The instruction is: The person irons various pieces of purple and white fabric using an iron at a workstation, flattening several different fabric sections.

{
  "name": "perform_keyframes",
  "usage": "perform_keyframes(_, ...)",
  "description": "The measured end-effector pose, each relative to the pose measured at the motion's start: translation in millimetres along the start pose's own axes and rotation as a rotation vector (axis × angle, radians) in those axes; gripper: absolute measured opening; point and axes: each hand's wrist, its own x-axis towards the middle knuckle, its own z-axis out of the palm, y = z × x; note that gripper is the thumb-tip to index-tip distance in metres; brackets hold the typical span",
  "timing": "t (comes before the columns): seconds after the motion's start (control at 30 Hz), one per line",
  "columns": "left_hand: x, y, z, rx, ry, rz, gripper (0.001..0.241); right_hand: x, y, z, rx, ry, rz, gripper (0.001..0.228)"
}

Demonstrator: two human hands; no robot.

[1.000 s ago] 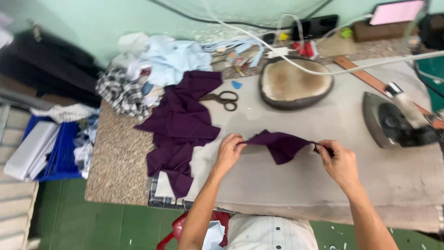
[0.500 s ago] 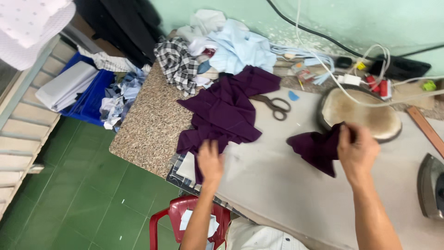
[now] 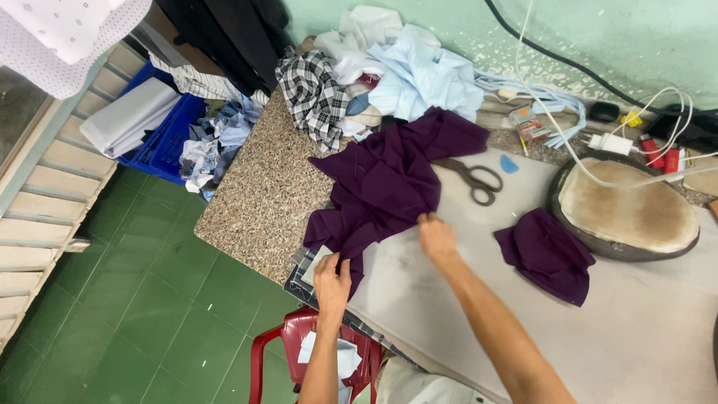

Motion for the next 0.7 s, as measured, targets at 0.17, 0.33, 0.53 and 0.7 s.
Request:
perform_keyframes(0.17, -49.8, 69.1, 6.5, -0.273, -0.035, -0.010, 0.019, 14.3, 44.8, -67.3, 0.563, 0.279, -0.027, 0.013)
perform_keyframes(0.33, -128.0, 152.4, 74.3, -0.518, -0.174, 0.196, 0.045, -81.6, 87.2, -173.0, 0.958, 0.165, 0.196, 0.048)
perform_keyframes(0.53, -155.1, 211.5, 78.1, -0.641, -1.087, 0.671, 0.053, -220.2, 192.3, -154.6, 0.785, 0.310, 0.502, 0.042)
perform_keyframes(0.7, -115.5, 160.0, 81.9, -0.667, -0.844, 0.548, 0.025, -322.7, 233.9, -115.6, 0.606, 0.382, 0.585, 0.044)
